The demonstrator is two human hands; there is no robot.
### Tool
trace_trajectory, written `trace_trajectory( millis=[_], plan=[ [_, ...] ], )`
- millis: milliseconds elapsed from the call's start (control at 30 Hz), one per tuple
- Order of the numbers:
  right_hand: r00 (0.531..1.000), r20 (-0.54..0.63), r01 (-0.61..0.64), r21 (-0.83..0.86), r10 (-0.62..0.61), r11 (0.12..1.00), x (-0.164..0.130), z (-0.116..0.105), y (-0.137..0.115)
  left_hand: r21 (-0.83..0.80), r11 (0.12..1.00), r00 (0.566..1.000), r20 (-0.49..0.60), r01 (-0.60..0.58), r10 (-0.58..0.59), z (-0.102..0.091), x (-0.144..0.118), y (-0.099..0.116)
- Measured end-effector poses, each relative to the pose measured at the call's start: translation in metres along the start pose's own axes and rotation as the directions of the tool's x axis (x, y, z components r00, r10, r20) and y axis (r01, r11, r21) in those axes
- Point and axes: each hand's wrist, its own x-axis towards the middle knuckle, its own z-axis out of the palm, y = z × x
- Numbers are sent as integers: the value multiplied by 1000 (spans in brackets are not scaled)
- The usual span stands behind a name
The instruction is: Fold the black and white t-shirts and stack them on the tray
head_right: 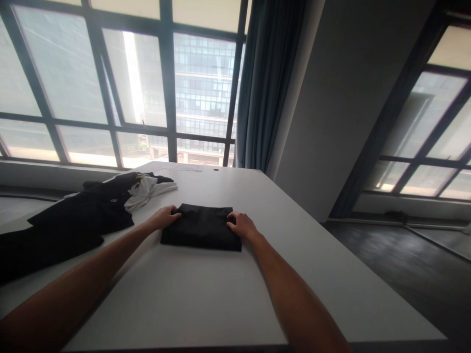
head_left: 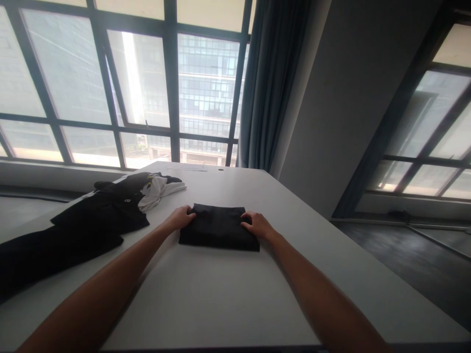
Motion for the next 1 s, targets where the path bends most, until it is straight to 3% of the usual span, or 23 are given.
trace_trajectory(
  millis=[233,367,533,667,767,900,1000],
  plan=[
    [999,37,1,4,-1,1000,-1,-2,-4,-84,996,999,-45,-15,11,1,-1,2],
    [999,45,10,-10,-9,1000,0,-2,-2,-220,975,999,-35,17,-25,6,-3,1],
    [998,54,13,-6,-13,1000,2,-1,1,-497,867,994,-63,45,-88,13,-1,2],
    [998,54,12,-14,-11,1000,2,0,1,-612,784,994,31,101,-104,20,0,4],
    [998,59,22,-11,-22,1000,2,0,2,-570,817,996,56,88,-68,20,-2,3],
    [997,64,31,17,-32,999,2,1,2,-304,951,992,-124,-47,9,11,-5,2],
    [998,64,22,26,-24,999,2,3,1,-190,966,965,-225,-175,131,5,-5,3]
  ],
)
